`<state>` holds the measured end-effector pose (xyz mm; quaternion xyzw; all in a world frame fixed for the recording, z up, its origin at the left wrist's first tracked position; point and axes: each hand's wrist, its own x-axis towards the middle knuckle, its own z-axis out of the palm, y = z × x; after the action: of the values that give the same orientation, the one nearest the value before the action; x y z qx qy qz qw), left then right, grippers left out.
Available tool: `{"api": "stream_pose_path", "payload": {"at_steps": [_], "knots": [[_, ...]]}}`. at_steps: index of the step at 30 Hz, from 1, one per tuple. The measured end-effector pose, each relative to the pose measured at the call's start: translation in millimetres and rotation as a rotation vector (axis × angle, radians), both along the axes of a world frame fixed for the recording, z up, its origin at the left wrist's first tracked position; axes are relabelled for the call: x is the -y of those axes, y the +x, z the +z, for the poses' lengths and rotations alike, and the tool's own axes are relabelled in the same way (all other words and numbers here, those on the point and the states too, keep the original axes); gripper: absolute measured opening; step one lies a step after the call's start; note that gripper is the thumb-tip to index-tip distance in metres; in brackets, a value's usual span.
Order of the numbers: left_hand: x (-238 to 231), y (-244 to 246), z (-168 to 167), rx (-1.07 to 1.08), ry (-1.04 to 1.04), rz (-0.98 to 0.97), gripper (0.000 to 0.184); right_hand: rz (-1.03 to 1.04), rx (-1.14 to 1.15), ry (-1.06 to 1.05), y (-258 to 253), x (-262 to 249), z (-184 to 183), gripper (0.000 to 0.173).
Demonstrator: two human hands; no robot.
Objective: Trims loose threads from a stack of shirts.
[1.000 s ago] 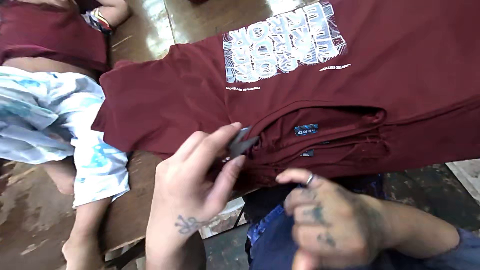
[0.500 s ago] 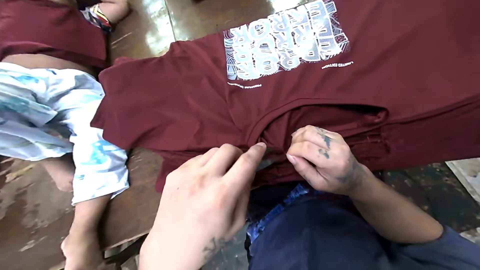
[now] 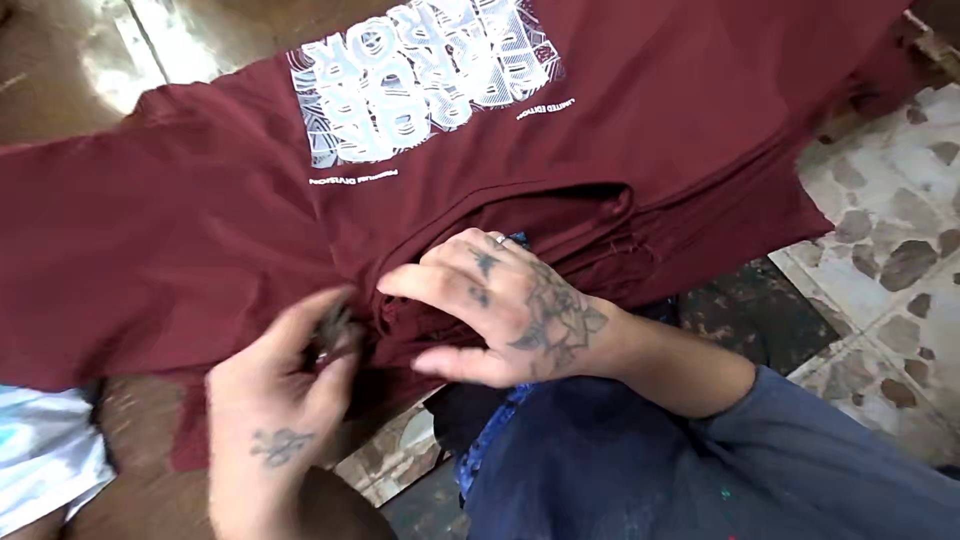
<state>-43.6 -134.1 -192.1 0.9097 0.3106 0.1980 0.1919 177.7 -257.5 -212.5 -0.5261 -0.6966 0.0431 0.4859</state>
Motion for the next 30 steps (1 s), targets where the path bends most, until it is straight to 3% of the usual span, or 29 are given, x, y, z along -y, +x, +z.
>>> {"api": "stream_pose_path", "payload": {"at_steps": [2,6,9,18,22,30], "knots": [[2.0,4.8,-11.1,0.106,-0.018,0.066,0.028,-0.017,0.024,-0.028,-4.4,-9.5,1.3,0.044],[4.1,13.2,-25.8,0.691,-0.213,0.038,0.008,0.112,-0.116,0.037,5.8,-9.9,5.1,0.041],[5.8,14.6,-34.7,0.819,-0.291,0.032,0.006,0.17,-0.156,0.009,9.6,-7.2,3.3,0.04],[9.7,11.5,-43.3,0.848,-0.289,0.079,0.008,0.061,0.093,-0.143,2.6,-14.0,-0.3,0.038],[9.8,10.8,-44.5,0.837,-0.265,0.056,0.012,0.05,0.074,-0.17,4.1,-14.4,2.4,0.025],[10.2,5.8,-38.6,0.623,-0.17,0.065,0.014,0.037,0.073,0.065,9.5,-8.8,-1.8,0.028]]}}
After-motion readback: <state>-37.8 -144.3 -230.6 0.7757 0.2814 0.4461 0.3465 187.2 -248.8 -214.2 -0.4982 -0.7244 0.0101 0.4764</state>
